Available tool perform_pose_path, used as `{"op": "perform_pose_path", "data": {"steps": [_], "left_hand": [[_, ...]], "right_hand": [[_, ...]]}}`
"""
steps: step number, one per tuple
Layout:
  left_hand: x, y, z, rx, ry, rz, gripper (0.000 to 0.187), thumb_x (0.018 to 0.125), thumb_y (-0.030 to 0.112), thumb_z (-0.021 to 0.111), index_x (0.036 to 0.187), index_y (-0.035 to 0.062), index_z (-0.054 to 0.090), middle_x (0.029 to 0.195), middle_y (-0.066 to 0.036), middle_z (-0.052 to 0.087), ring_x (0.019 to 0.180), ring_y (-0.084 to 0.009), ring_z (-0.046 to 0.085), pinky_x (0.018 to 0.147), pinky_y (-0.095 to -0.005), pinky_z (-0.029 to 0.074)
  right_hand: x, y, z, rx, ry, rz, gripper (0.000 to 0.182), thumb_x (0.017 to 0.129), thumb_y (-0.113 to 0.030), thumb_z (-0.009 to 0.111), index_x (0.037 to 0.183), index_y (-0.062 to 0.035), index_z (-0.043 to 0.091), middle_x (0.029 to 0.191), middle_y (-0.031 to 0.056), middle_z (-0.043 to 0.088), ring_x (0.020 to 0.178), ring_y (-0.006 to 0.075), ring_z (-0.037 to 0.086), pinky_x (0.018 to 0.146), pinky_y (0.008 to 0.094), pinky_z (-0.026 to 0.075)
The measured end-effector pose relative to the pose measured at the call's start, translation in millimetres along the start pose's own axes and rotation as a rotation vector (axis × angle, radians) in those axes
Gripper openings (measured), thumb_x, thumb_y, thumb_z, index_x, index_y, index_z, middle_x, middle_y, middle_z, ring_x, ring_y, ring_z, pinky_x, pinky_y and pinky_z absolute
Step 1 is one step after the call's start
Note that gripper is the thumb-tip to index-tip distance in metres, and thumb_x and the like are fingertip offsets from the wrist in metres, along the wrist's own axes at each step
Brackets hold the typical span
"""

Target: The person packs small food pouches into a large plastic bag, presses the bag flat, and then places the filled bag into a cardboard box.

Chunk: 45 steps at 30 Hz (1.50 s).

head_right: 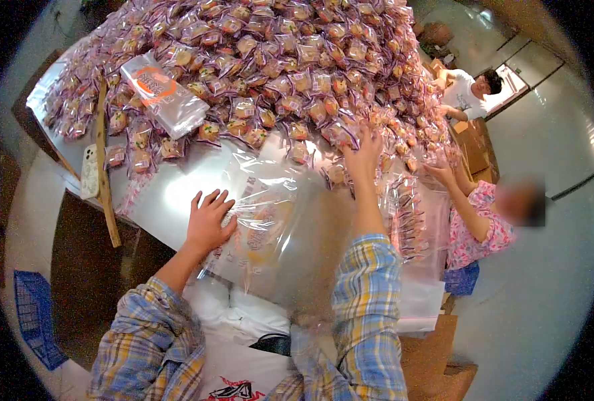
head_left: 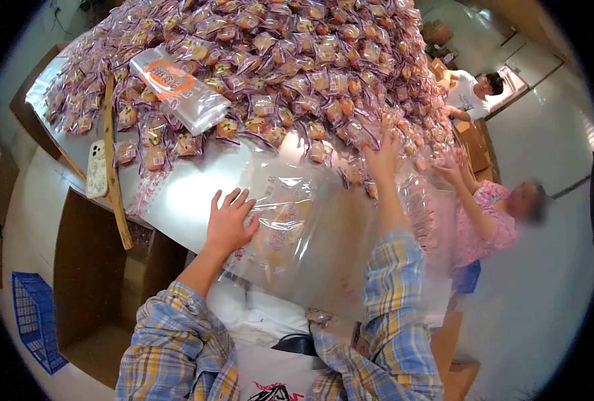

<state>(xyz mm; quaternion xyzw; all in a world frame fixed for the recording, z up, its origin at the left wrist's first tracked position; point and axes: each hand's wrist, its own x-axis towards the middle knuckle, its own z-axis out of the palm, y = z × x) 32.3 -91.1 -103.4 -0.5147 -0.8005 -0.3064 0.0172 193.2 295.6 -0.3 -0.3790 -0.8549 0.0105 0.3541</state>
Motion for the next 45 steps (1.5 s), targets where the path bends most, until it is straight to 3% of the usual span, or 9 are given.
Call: {"op": "perform_pose_path", "data": {"steps": [4, 7, 12, 19, 24, 28, 32, 36, 45], "left_hand": [[0, 3, -2, -0.007, -0.014, -0.011, 0.038, 0.089, 0.031, 0.069, 0.122, 0.0115, 0.072, 0.142, -0.011, 0.064, 0.137, -0.0285, 0.053, 0.122, -0.0559, 0.023], [2, 2, -2, -0.003, -0.013, -0.023, 0.038, 0.089, 0.031, 0.069, 0.121, 0.0113, 0.072, 0.142, -0.010, 0.064, 0.136, -0.0284, 0.053, 0.121, -0.0556, 0.025], [8, 6, -2, 0.025, 0.022, -0.054, 0.036, 0.089, 0.030, 0.067, 0.118, 0.0105, 0.074, 0.137, -0.010, 0.067, 0.134, -0.0275, 0.055, 0.118, -0.0544, 0.028], [9, 4, -2, 0.013, -0.030, -0.078, 0.037, 0.090, 0.031, 0.069, 0.121, 0.0118, 0.072, 0.142, -0.009, 0.064, 0.136, -0.0284, 0.054, 0.119, -0.0540, 0.027], [10, 8, -8, -0.013, -0.041, -0.090, 0.037, 0.091, 0.030, 0.068, 0.122, 0.0108, 0.071, 0.143, -0.009, 0.064, 0.136, -0.0277, 0.053, 0.120, -0.0538, 0.026], [8, 6, -7, -0.006, -0.026, -0.082, 0.036, 0.091, 0.031, 0.068, 0.121, 0.0106, 0.071, 0.143, -0.009, 0.064, 0.136, -0.0276, 0.053, 0.120, -0.0536, 0.026], [8, 4, -2, 0.004, -0.014, -0.079, 0.036, 0.090, 0.030, 0.068, 0.120, 0.0110, 0.072, 0.142, -0.008, 0.064, 0.135, -0.0272, 0.054, 0.120, -0.0537, 0.027], [9, 4, -2, 0.009, 0.004, -0.069, 0.036, 0.090, 0.030, 0.068, 0.120, 0.0114, 0.072, 0.142, -0.008, 0.064, 0.134, -0.0269, 0.055, 0.119, -0.0540, 0.028], [7, 4, -2, 0.007, 0.012, -0.067, 0.034, 0.090, 0.028, 0.068, 0.119, 0.0106, 0.072, 0.142, -0.008, 0.064, 0.134, -0.0273, 0.055, 0.118, -0.0548, 0.029]], "right_hand": [[-19, 28, 8, -0.001, -0.285, 0.083, 0.075, 0.077, -0.020, 0.079, 0.145, -0.0077, 0.050, 0.149, 0.0302, 0.041, 0.140, 0.0512, 0.037, 0.118, 0.0560, 0.033], [-50, 36, 39, -0.158, -0.265, -0.051, 0.073, 0.077, -0.016, 0.077, 0.145, -0.0100, 0.050, 0.147, 0.0296, 0.044, 0.142, 0.0527, 0.034, 0.119, 0.0576, 0.032], [-55, 18, 55, -0.242, -0.417, 0.023, 0.079, 0.081, -0.021, 0.075, 0.152, -0.0267, 0.042, 0.154, 0.0155, 0.045, 0.154, 0.0524, 0.014, 0.108, 0.0789, 0.034], [-52, 23, 48, -0.268, -0.515, -0.038, 0.095, 0.075, -0.039, 0.082, 0.158, -0.0281, 0.036, 0.160, 0.0184, 0.040, 0.155, 0.0528, 0.008, 0.116, 0.0674, 0.036], [-52, 1, 47, -0.379, -0.426, -0.041, 0.088, 0.077, -0.026, 0.084, 0.154, -0.0259, 0.041, 0.137, 0.0157, 0.056, 0.140, 0.0541, 0.039, 0.106, 0.0611, 0.049], [-32, 15, 42, -0.325, -0.439, -0.111, 0.080, 0.075, -0.021, 0.083, 0.147, -0.0236, 0.049, 0.131, 0.0165, 0.061, 0.129, 0.0501, 0.049, 0.104, 0.0589, 0.049], [-8, 5, 33, -0.118, -0.191, -0.057, 0.072, 0.077, -0.013, 0.078, 0.144, -0.0198, 0.053, 0.129, 0.0166, 0.062, 0.130, 0.0443, 0.050, 0.104, 0.0557, 0.048], [9, -28, 42, 0.003, -0.089, -0.240, 0.066, 0.080, -0.017, 0.080, 0.141, -0.0178, 0.056, 0.135, 0.0134, 0.060, 0.136, 0.0456, 0.045, 0.109, 0.0546, 0.047], [-38, -124, 81, -0.133, -0.392, -0.345, 0.093, 0.067, -0.039, 0.089, 0.149, -0.0244, 0.047, 0.145, 0.0210, 0.050, 0.150, 0.0486, 0.029, 0.102, 0.0587, 0.053]]}}
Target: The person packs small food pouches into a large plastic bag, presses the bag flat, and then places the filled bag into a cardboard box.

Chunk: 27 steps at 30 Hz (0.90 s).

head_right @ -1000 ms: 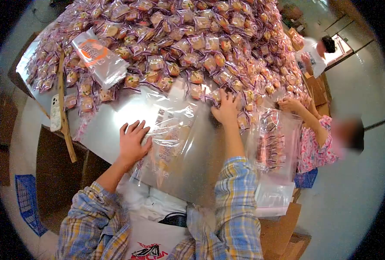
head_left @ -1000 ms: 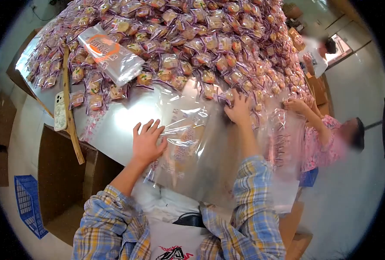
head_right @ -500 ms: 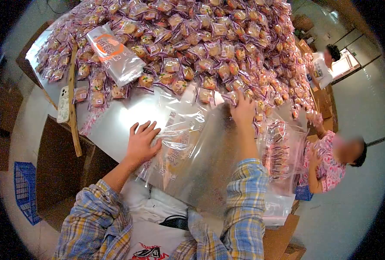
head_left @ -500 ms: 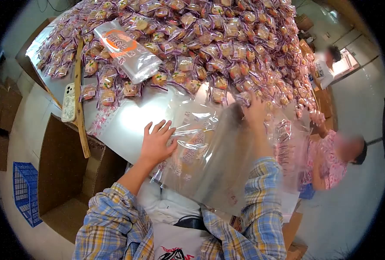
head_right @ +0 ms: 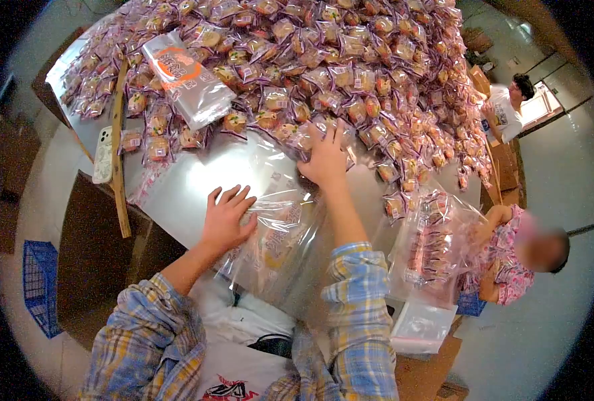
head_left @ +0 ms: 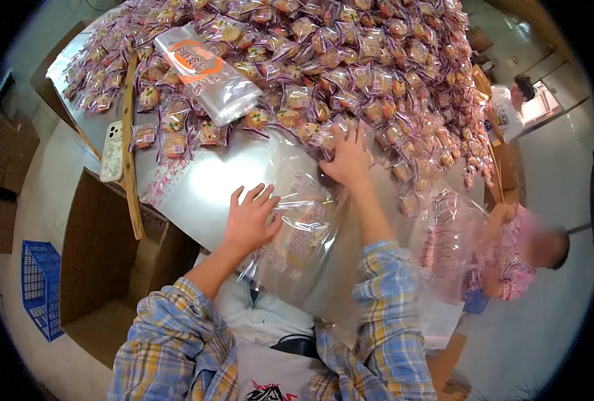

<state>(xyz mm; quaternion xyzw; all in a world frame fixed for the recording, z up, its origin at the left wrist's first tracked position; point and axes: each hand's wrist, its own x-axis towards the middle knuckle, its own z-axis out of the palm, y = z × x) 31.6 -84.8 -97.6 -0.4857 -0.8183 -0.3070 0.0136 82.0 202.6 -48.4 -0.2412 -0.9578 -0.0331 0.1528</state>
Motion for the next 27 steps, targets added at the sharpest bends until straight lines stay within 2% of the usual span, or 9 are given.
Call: {"op": "perform_pose_path", "data": {"steps": [5, 8, 9, 12, 13, 16, 17, 23, 27], "left_hand": [[0, 0, -2, -0.012, -0.024, -0.009, 0.036, 0.091, 0.029, 0.068, 0.122, 0.0103, 0.072, 0.143, -0.009, 0.063, 0.136, -0.0270, 0.054, 0.118, -0.0553, 0.029], [-1, -2, -1, -0.007, -0.012, 0.012, 0.038, 0.090, 0.029, 0.068, 0.123, 0.0101, 0.071, 0.142, -0.009, 0.063, 0.136, -0.0269, 0.054, 0.118, -0.0553, 0.030], [-2, -3, -1, -0.010, 0.001, 0.022, 0.038, 0.090, 0.029, 0.069, 0.123, 0.0101, 0.071, 0.142, -0.009, 0.064, 0.136, -0.0268, 0.053, 0.118, -0.0554, 0.030], [-1, -3, -1, -0.010, -0.012, 0.017, 0.037, 0.091, 0.028, 0.068, 0.123, 0.0103, 0.072, 0.142, -0.009, 0.064, 0.136, -0.0269, 0.053, 0.117, -0.0554, 0.030], [-1, -4, -2, -0.004, -0.013, 0.011, 0.037, 0.091, 0.029, 0.068, 0.123, 0.0106, 0.072, 0.142, -0.009, 0.063, 0.136, -0.0267, 0.053, 0.118, -0.0553, 0.030], [0, -2, -1, 0.013, -0.035, 0.004, 0.038, 0.091, 0.029, 0.068, 0.124, 0.0112, 0.071, 0.143, -0.008, 0.063, 0.137, -0.0262, 0.053, 0.118, -0.0549, 0.029], [0, -3, 0, 0.020, -0.048, 0.001, 0.038, 0.091, 0.030, 0.067, 0.124, 0.0114, 0.071, 0.143, -0.008, 0.063, 0.137, -0.0260, 0.052, 0.118, -0.0547, 0.029], [2, -4, 0, 0.019, -0.067, -0.006, 0.039, 0.091, 0.032, 0.067, 0.125, 0.0119, 0.071, 0.145, -0.008, 0.061, 0.138, -0.0249, 0.051, 0.120, -0.0539, 0.027], [0, -4, -4, -0.002, -0.069, -0.010, 0.040, 0.091, 0.031, 0.067, 0.125, 0.0123, 0.070, 0.145, -0.008, 0.061, 0.140, -0.0249, 0.051, 0.120, -0.0540, 0.027]], "right_hand": [[9, 17, 8, 0.054, -0.064, 0.091, 0.099, 0.067, -0.040, 0.091, 0.153, -0.0295, 0.042, 0.156, 0.0203, 0.041, 0.154, 0.0459, 0.024, 0.103, 0.0580, 0.053], [9, 31, 11, 0.116, -0.113, 0.040, 0.104, 0.067, -0.038, 0.092, 0.156, -0.0327, 0.038, 0.158, 0.0179, 0.038, 0.154, 0.0427, 0.024, 0.106, 0.0644, 0.047], [8, 32, 9, 0.069, -0.177, 0.086, 0.109, 0.067, -0.033, 0.092, 0.158, -0.0353, 0.033, 0.159, 0.0162, 0.036, 0.155, 0.0401, 0.024, 0.109, 0.0727, 0.040], [7, 46, 16, 0.142, -0.158, 0.055, 0.108, 0.069, -0.029, 0.091, 0.159, -0.0358, 0.031, 0.160, 0.0160, 0.033, 0.154, 0.0398, 0.025, 0.108, 0.0786, 0.034], [8, 51, 19, 0.157, -0.115, 0.006, 0.104, 0.070, -0.023, 0.090, 0.157, -0.0343, 0.034, 0.158, 0.0166, 0.035, 0.154, 0.0403, 0.026, 0.105, 0.0759, 0.039], [8, 57, 19, 0.114, -0.122, 0.005, 0.099, 0.071, -0.018, 0.087, 0.155, -0.0316, 0.037, 0.158, 0.0169, 0.037, 0.153, 0.0409, 0.027, 0.102, 0.0742, 0.044], [9, 54, 18, 0.052, -0.085, -0.011, 0.093, 0.071, -0.013, 0.083, 0.152, -0.0285, 0.039, 0.156, 0.0178, 0.039, 0.150, 0.0417, 0.031, 0.101, 0.0657, 0.050], [9, 55, 26, -0.023, -0.035, -0.037, 0.088, 0.073, -0.014, 0.081, 0.151, -0.0245, 0.041, 0.153, 0.0187, 0.042, 0.139, 0.0457, 0.041, 0.099, 0.0517, 0.056], [15, 55, 34, 0.023, 0.023, 0.015, 0.083, 0.074, -0.022, 0.085, 0.147, -0.0208, 0.044, 0.152, 0.0179, 0.044, 0.133, 0.0460, 0.045, 0.098, 0.0534, 0.055]]}}
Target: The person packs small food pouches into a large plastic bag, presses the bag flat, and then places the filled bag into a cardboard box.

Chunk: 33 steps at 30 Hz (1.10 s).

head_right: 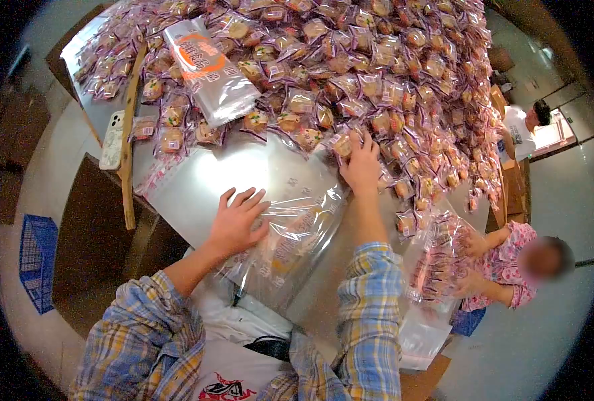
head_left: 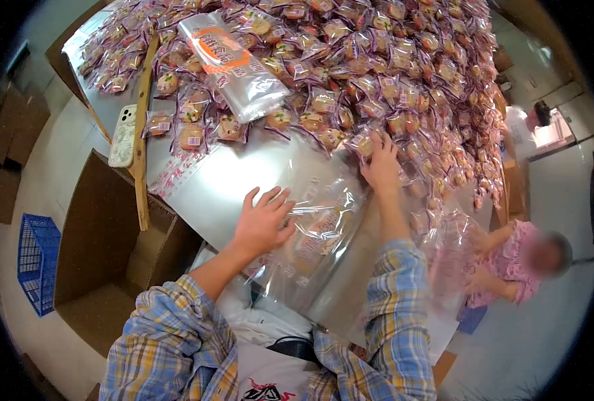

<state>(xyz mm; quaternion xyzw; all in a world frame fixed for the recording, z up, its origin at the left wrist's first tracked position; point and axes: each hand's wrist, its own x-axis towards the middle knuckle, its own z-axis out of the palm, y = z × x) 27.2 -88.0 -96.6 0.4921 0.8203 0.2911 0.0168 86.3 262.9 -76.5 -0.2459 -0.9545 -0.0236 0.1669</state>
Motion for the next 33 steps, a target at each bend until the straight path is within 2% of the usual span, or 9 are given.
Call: {"op": "perform_pose_path", "data": {"steps": [3, 4, 11, 17, 23, 28, 31, 32, 33], "left_hand": [[1, 1, -1, 0.004, 0.002, -0.007, 0.040, 0.090, 0.031, 0.068, 0.126, 0.0123, 0.070, 0.145, -0.008, 0.061, 0.140, -0.0251, 0.051, 0.119, -0.0543, 0.028], [1, 1, 0, 0.004, 0.007, -0.008, 0.040, 0.090, 0.031, 0.068, 0.126, 0.0124, 0.070, 0.145, -0.008, 0.061, 0.139, -0.0252, 0.051, 0.119, -0.0544, 0.028], [1, 0, 3, 0.006, 0.025, 0.000, 0.038, 0.089, 0.030, 0.069, 0.123, 0.0126, 0.071, 0.143, -0.007, 0.062, 0.138, -0.0255, 0.052, 0.117, -0.0547, 0.032], [2, 1, 3, 0.001, 0.049, -0.001, 0.037, 0.089, 0.029, 0.070, 0.122, 0.0128, 0.071, 0.143, -0.007, 0.063, 0.137, -0.0254, 0.053, 0.116, -0.0543, 0.032], [6, 1, 9, 0.002, 0.077, -0.016, 0.037, 0.088, 0.028, 0.069, 0.121, 0.0126, 0.071, 0.143, -0.007, 0.063, 0.136, -0.0247, 0.053, 0.114, -0.0532, 0.033], [4, 1, 7, 0.013, 0.092, -0.013, 0.038, 0.087, 0.030, 0.069, 0.121, 0.0127, 0.071, 0.142, -0.007, 0.064, 0.137, -0.0237, 0.053, 0.114, -0.0530, 0.033], [4, 1, 9, 0.017, 0.086, -0.015, 0.039, 0.087, 0.030, 0.069, 0.122, 0.0128, 0.071, 0.143, -0.006, 0.063, 0.137, -0.0234, 0.053, 0.115, -0.0530, 0.032], [4, 0, 10, 0.018, 0.080, -0.018, 0.039, 0.087, 0.030, 0.069, 0.122, 0.0129, 0.071, 0.143, -0.006, 0.063, 0.138, -0.0233, 0.052, 0.115, -0.0530, 0.032], [3, 1, 10, 0.018, 0.074, -0.019, 0.039, 0.087, 0.030, 0.070, 0.123, 0.0129, 0.071, 0.143, -0.006, 0.063, 0.138, -0.0231, 0.052, 0.116, -0.0530, 0.031]], "right_hand": [[1, 5, -3, 0.118, 0.038, -0.013, 0.082, 0.074, -0.028, 0.086, 0.144, -0.0193, 0.046, 0.150, 0.0183, 0.045, 0.132, 0.0459, 0.046, 0.098, 0.0535, 0.054], [5, 5, 1, 0.112, 0.091, -0.011, 0.083, 0.072, -0.037, 0.087, 0.143, -0.0182, 0.048, 0.147, 0.0188, 0.047, 0.129, 0.0458, 0.048, 0.095, 0.0544, 0.054], [20, 5, 10, 0.033, 0.043, 0.073, 0.091, 0.069, -0.044, 0.089, 0.145, -0.0156, 0.047, 0.141, 0.0213, 0.050, 0.120, 0.0464, 0.053, 0.089, 0.0535, 0.057], [22, 2, 4, 0.037, 0.020, 0.025, 0.087, 0.072, -0.036, 0.088, 0.146, -0.0154, 0.047, 0.140, 0.0212, 0.051, 0.121, 0.0444, 0.054, 0.092, 0.0518, 0.056], [29, -12, -32, 0.112, -0.196, -0.038, 0.076, 0.078, -0.022, 0.084, 0.145, -0.0186, 0.051, 0.137, 0.0210, 0.050, 0.121, 0.0435, 0.055, 0.095, 0.0511, 0.054], [22, -5, -61, 0.292, -0.150, -0.077, 0.066, 0.079, -0.020, 0.083, 0.140, -0.0144, 0.057, 0.134, 0.0195, 0.051, 0.121, 0.0421, 0.058, 0.096, 0.0499, 0.053], [17, 3, -76, 0.437, -0.046, -0.007, 0.062, 0.081, -0.018, 0.082, 0.139, -0.0121, 0.059, 0.134, 0.0209, 0.050, 0.116, 0.0422, 0.060, 0.096, 0.0480, 0.053], [13, 6, -80, 0.546, 0.071, -0.025, 0.055, 0.085, -0.013, 0.079, 0.135, -0.0060, 0.060, 0.127, 0.0170, 0.060, 0.106, 0.0348, 0.067, 0.094, 0.0427, 0.053], [11, 15, -83, 0.651, 0.040, 0.041, 0.051, 0.086, -0.014, 0.079, 0.133, -0.0040, 0.061, 0.123, 0.0147, 0.063, 0.103, 0.0312, 0.067, 0.093, 0.0407, 0.053]]}}
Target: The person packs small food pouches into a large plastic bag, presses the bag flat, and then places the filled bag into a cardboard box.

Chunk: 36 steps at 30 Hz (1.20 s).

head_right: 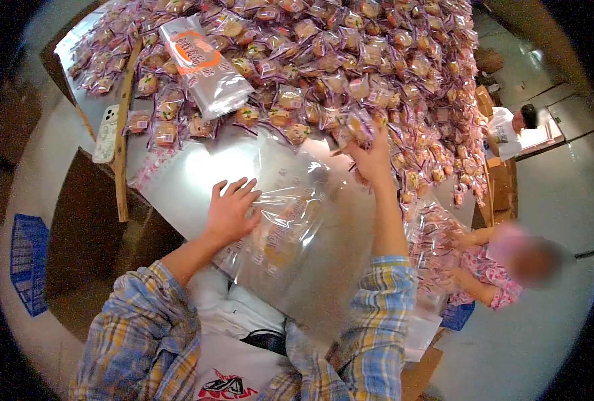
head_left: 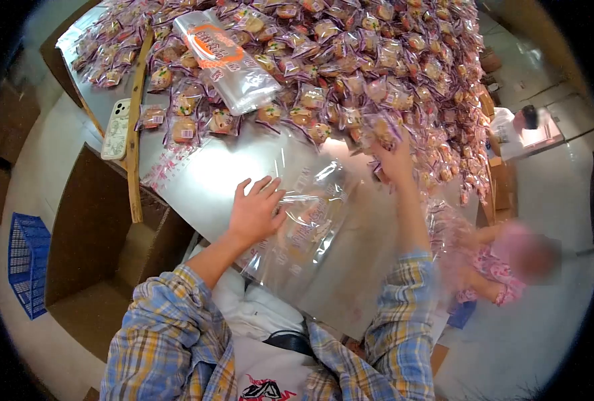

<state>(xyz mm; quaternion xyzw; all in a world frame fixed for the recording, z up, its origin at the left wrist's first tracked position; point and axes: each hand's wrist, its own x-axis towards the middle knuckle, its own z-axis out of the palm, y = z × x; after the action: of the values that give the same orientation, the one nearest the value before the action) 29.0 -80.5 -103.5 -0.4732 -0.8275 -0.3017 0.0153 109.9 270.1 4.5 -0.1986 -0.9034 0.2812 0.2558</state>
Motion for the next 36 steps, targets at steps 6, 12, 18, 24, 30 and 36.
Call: {"op": "perform_pose_path", "data": {"steps": [6, 12, 18, 24, 30, 36], "left_hand": [[1, -9, -11, -0.031, -0.214, 0.019, 0.069, 0.091, 0.060, 0.062, 0.141, 0.0115, 0.063, 0.161, -0.013, 0.045, 0.152, -0.0279, 0.036, 0.124, -0.0548, 0.018], [9, -49, -81, 0.283, -0.462, 0.280, 0.094, 0.083, 0.074, 0.064, 0.149, 0.0069, 0.054, 0.166, -0.023, 0.031, 0.156, -0.0426, 0.023, 0.124, -0.0595, 0.022], [2, -57, -84, 0.418, -0.365, 0.462, 0.065, 0.081, 0.046, 0.078, 0.138, 0.0191, 0.060, 0.130, -0.009, 0.056, 0.128, -0.0254, 0.051, 0.117, -0.0561, 0.030], [10, -40, -81, 0.601, -0.570, 0.517, 0.058, 0.085, 0.040, 0.076, 0.138, 0.0235, 0.060, 0.102, -0.001, 0.066, 0.124, -0.0204, 0.058, 0.125, -0.0650, 0.014], [16, -6, -91, 0.653, -0.793, 0.447, 0.105, 0.070, 0.075, 0.075, 0.156, 0.0241, 0.045, 0.138, -0.015, 0.065, 0.148, -0.0289, 0.043, 0.124, -0.0673, 0.011], [-13, -4, -62, 0.583, -0.700, 0.459, 0.070, 0.092, 0.038, 0.064, 0.156, 0.0184, 0.044, 0.148, -0.021, 0.054, 0.143, -0.0354, 0.048, 0.121, -0.0582, 0.028]], "right_hand": [[-58, -30, -40, 0.514, 0.258, 0.304, 0.035, 0.094, -0.021, 0.078, 0.120, 0.0004, 0.067, 0.107, 0.0071, 0.073, 0.092, 0.0143, 0.067, 0.082, 0.0314, 0.054], [-176, 4, -64, 0.931, 0.283, 0.643, 0.045, 0.092, -0.022, 0.077, 0.130, -0.0018, 0.062, 0.114, 0.0075, 0.070, 0.095, 0.0195, 0.070, 0.083, 0.0354, 0.059], [-247, -44, -37, 0.819, 0.415, 0.690, 0.046, 0.092, -0.019, 0.078, 0.131, -0.0021, 0.061, 0.119, 0.0077, 0.069, 0.105, 0.0197, 0.067, 0.094, 0.0354, 0.055], [-285, -52, -28, 0.782, 0.386, 0.641, 0.045, 0.092, -0.010, 0.077, 0.133, -0.0012, 0.058, 0.122, 0.0059, 0.067, 0.107, 0.0166, 0.065, 0.094, 0.0328, 0.053], [-322, -54, -22, 0.699, 0.336, 0.553, 0.047, 0.093, -0.009, 0.077, 0.135, 0.0003, 0.057, 0.127, 0.0075, 0.065, 0.114, 0.0169, 0.063, 0.099, 0.0342, 0.052], [-350, -56, -8, 0.636, 0.319, 0.614, 0.053, 0.093, -0.011, 0.078, 0.138, 0.0019, 0.053, 0.131, 0.0087, 0.063, 0.117, 0.0183, 0.061, 0.102, 0.0352, 0.049]]}}
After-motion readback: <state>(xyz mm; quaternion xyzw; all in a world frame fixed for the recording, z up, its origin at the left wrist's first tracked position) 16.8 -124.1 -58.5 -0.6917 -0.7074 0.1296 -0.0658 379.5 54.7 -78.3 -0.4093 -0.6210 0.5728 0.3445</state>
